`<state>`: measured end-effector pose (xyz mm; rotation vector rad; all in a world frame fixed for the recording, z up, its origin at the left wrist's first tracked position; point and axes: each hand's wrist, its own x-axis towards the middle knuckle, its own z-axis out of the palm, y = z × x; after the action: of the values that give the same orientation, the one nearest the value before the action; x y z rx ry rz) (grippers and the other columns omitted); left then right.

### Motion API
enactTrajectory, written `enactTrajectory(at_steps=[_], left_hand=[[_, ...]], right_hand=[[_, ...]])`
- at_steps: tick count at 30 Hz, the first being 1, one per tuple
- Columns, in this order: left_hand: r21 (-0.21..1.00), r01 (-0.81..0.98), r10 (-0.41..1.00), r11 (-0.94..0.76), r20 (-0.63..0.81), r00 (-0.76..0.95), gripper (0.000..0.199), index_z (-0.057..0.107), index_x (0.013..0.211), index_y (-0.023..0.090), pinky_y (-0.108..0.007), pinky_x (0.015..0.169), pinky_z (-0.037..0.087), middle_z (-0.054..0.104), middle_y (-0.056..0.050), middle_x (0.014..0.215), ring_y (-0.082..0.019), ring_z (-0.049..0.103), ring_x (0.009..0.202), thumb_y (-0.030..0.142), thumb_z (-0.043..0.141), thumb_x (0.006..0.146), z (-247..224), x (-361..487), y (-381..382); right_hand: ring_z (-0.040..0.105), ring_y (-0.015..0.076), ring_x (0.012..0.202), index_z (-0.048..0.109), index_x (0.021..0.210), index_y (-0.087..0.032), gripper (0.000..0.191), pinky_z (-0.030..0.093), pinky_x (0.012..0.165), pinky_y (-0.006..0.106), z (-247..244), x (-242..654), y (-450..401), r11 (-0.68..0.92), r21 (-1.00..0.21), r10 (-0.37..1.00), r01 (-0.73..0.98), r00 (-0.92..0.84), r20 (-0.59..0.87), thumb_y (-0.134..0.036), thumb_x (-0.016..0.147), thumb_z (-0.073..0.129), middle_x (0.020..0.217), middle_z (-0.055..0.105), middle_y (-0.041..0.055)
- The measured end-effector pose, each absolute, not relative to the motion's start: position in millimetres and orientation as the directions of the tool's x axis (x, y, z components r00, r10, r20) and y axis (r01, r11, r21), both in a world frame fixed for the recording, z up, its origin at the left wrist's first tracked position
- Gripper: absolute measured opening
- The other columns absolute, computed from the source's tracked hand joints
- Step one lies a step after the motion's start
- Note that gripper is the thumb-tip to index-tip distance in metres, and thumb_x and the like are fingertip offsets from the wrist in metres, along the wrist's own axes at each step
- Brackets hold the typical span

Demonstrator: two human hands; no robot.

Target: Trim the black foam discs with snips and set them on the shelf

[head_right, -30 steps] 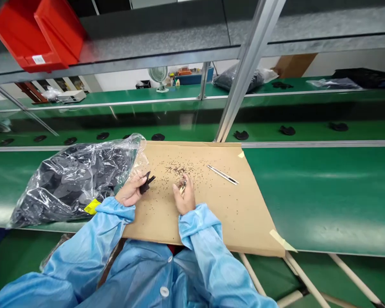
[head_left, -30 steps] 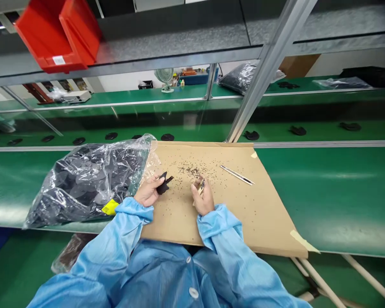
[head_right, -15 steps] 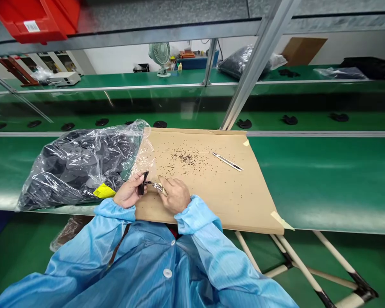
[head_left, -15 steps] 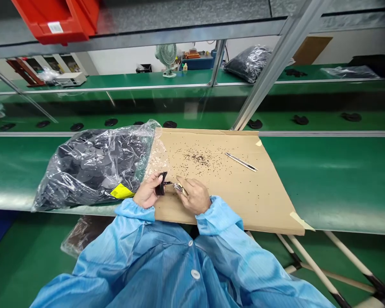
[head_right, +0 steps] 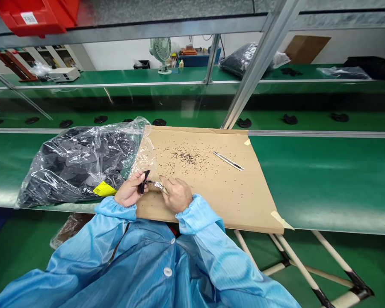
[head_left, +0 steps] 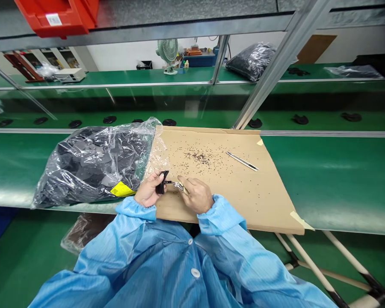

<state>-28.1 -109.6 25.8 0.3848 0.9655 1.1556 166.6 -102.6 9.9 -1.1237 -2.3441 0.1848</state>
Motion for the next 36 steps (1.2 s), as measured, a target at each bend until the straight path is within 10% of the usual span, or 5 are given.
enactTrajectory(at_steps=[9,13,17,28,36], left_hand=[[0.764,-0.535,0.916,0.360,-0.399,0.047,0.037,0.059,0.102,0.020,-0.027,0.055,0.050,0.061,-0.003,0.084,-0.012,0.059,0.061,0.017,0.073,0.068,26,-15,-103],[0.797,-0.520,0.938,0.307,-0.347,0.022,0.045,0.060,0.100,0.018,-0.023,0.059,0.050,0.062,-0.002,0.086,-0.010,0.059,0.063,0.004,0.074,0.059,29,-14,-97],[0.753,-0.580,0.927,0.311,-0.374,0.011,0.039,0.062,0.100,0.019,-0.016,0.048,0.041,0.062,0.001,0.082,-0.005,0.052,0.056,0.008,0.073,0.064,24,-19,-91],[0.564,-0.728,0.870,0.390,-0.485,0.090,0.016,0.062,0.098,0.018,-0.023,0.059,0.049,0.062,0.000,0.072,-0.011,0.061,0.067,0.017,0.062,0.082,16,-19,-91],[0.452,-0.764,0.853,0.460,-0.466,0.237,0.014,0.061,0.097,0.013,-0.011,0.032,0.027,0.055,-0.001,0.072,-0.004,0.043,0.048,0.020,0.052,0.089,16,-19,-94]], right_hand=[[0.061,0.0207,0.079,0.065,0.110,-0.025,0.030,0.045,0.070,0.031,12,169,-97,0.472,-0.629,0.880,0.618,-0.368,0.300,-0.027,0.082,0.053,0.092,0.070,0.0052],[0.057,0.0158,0.060,0.067,0.098,-0.019,0.032,0.044,0.058,0.029,14,171,-90,0.039,-0.963,0.978,0.266,-0.209,-0.018,-0.040,0.075,0.061,0.071,0.065,0.0014],[0.047,0.0107,0.048,0.065,0.097,-0.015,0.045,0.036,0.046,0.025,14,176,-85,-0.290,-0.957,0.925,-0.006,-0.258,-0.279,-0.047,0.066,0.067,0.060,0.056,-0.0028],[0.059,0.0226,0.094,0.061,0.111,-0.019,0.033,0.044,0.080,0.033,36,166,-102,0.336,-0.698,0.916,0.633,-0.392,0.086,-0.031,0.081,0.056,0.102,0.066,0.0075],[0.060,0.0219,0.094,0.054,0.118,-0.020,0.035,0.042,0.076,0.029,51,158,-105,0.441,-0.467,0.862,0.767,-0.507,-0.019,-0.035,0.087,0.047,0.105,0.065,0.0081]])
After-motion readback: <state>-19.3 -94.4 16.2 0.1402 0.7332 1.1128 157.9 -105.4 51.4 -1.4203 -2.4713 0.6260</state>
